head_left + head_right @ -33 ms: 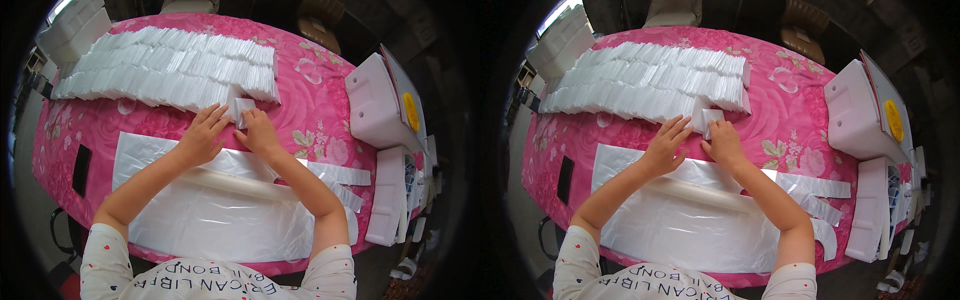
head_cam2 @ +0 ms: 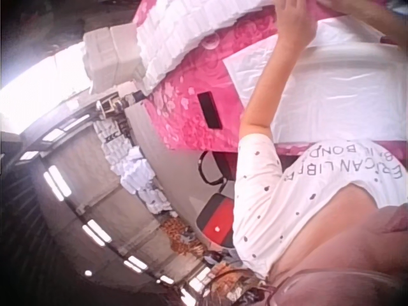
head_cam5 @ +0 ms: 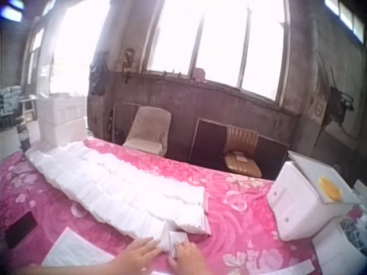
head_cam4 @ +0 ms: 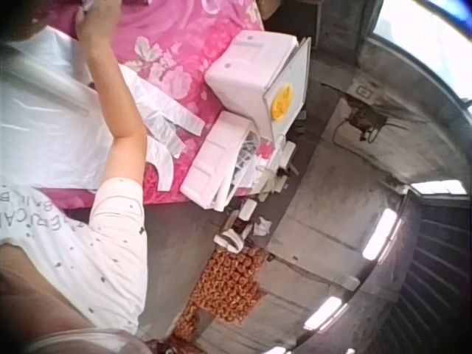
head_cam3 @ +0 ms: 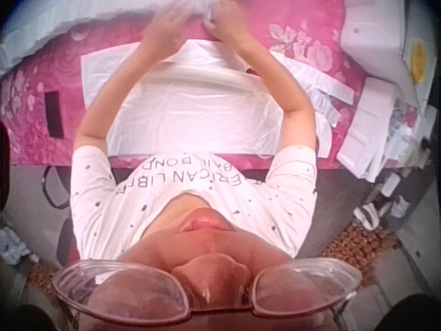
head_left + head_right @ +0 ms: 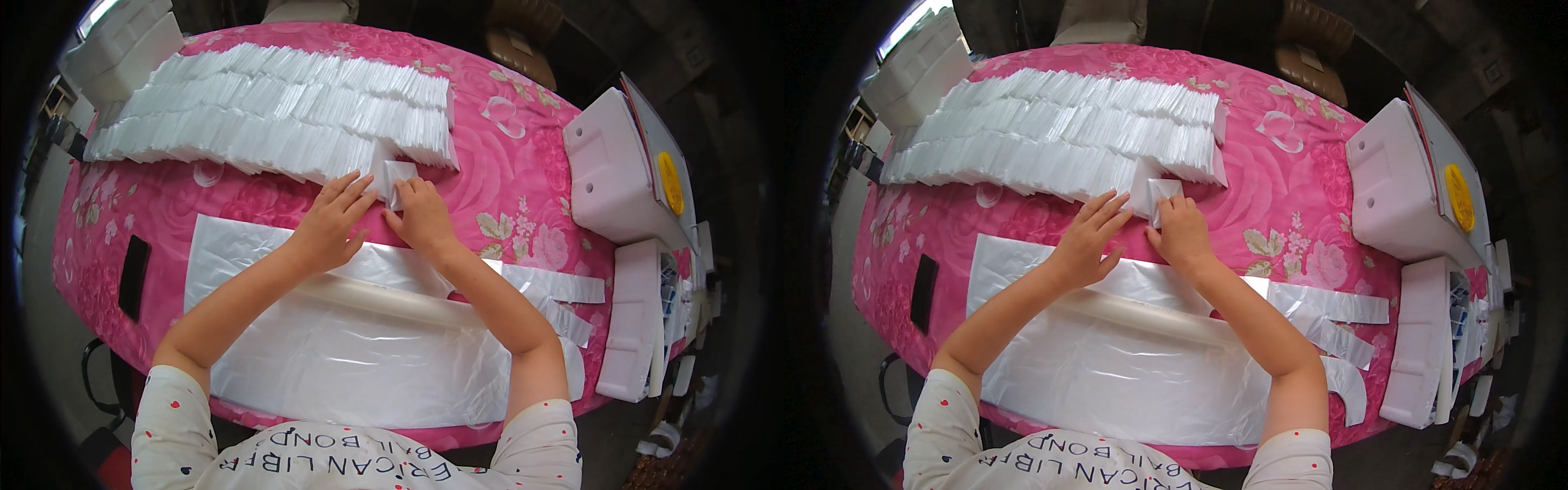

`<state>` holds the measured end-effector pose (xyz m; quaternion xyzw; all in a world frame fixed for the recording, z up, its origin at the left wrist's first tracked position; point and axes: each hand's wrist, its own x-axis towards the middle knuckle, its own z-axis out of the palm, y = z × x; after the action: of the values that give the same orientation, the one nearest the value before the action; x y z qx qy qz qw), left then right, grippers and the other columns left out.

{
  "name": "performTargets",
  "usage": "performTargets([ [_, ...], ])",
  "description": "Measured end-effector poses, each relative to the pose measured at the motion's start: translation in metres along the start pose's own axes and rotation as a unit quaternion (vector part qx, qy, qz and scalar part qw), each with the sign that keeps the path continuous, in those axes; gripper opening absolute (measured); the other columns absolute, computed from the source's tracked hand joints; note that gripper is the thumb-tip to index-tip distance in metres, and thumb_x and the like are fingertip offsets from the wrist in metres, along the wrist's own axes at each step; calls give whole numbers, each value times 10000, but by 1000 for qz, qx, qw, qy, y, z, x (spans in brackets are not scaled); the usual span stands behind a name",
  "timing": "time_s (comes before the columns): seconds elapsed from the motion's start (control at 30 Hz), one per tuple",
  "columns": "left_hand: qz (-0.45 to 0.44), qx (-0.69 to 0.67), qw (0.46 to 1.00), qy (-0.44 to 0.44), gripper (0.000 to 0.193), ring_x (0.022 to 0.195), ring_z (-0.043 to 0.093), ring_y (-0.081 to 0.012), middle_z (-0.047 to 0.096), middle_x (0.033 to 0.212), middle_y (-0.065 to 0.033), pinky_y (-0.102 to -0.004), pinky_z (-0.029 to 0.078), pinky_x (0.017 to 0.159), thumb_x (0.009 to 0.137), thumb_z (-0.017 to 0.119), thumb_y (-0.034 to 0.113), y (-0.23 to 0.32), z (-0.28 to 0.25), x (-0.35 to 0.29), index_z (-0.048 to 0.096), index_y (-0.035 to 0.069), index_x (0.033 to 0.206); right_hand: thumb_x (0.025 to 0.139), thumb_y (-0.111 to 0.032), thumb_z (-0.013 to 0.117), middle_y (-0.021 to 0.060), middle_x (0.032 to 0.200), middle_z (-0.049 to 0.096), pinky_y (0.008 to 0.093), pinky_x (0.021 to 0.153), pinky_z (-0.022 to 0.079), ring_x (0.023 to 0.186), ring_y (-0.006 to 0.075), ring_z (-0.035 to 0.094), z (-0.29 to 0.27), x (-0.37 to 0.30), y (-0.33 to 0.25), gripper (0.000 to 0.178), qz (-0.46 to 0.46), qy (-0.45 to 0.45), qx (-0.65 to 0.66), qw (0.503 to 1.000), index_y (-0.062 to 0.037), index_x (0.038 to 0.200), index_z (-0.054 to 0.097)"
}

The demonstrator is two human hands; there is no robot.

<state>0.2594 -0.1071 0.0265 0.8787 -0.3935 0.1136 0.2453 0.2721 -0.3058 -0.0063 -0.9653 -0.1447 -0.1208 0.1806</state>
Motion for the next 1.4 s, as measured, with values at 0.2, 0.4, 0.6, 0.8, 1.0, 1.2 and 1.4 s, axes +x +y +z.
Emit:
performTargets([
  [0.2,8,8,1000,16,543,1289,300,-339,400,1351,-153,-436,272,1059,735,630,79,-7,1,-17,458,-9,1242,712,-131,652,106,810,573,362,659,509,784,283,580,17,7,6,158,-18,51,-79,995,-31,806,574],
  [0.4,-6,-22,1000,20,559,1285,306,-344,397,1353,-157,-431,284,1051,722,641,64,-7,-8,-23,455,-7,1245,762,-81,597,102,739,607,319,639,499,671,214,590,-5,7,10,159,74,84,118,987,-4,897,631],
  [0.6,-39,-49,998,11,574,1287,312,-340,402,1348,-155,-416,297,1044,722,644,56,-3,-17,-38,444,-6,1256,850,-61,574,-21,773,599,170,583,425,673,13,516,-61,-1,13,164,180,83,463,864,16,983,630],
  [0.8,-39,-101,993,44,582,1279,326,-343,410,1341,-156,-415,299,1042,738,638,63,-4,-15,-34,420,-6,1273,839,-56,577,-21,751,595,180,561,408,651,12,495,-56,-8,28,179,183,118,455,863,19,992,634],
  [1.0,-30,-119,992,36,582,1278,327,-345,408,1339,-163,-421,302,1039,748,633,71,3,-4,-24,409,-13,1279,826,-110,604,24,788,628,212,598,438,692,62,543,-5,1,17,248,206,106,419,878,9,1042,625],
  [1.2,-22,-55,998,32,575,1284,316,-345,393,1349,-169,-419,298,1047,755,625,81,-14,1,-18,405,-28,1275,764,-215,692,186,1179,530,329,876,434,1069,263,528,19,14,-9,482,94,59,412,904,6,1167,549],
  [1.4,12,-11,1000,26,579,1288,310,-339,385,1355,-168,-415,291,1055,752,621,84,-23,5,-12,403,-34,1275,757,-216,677,279,1401,259,410,1056,259,1271,403,306,28,4,7,761,-2,12,143,990,65,1343,282],
])
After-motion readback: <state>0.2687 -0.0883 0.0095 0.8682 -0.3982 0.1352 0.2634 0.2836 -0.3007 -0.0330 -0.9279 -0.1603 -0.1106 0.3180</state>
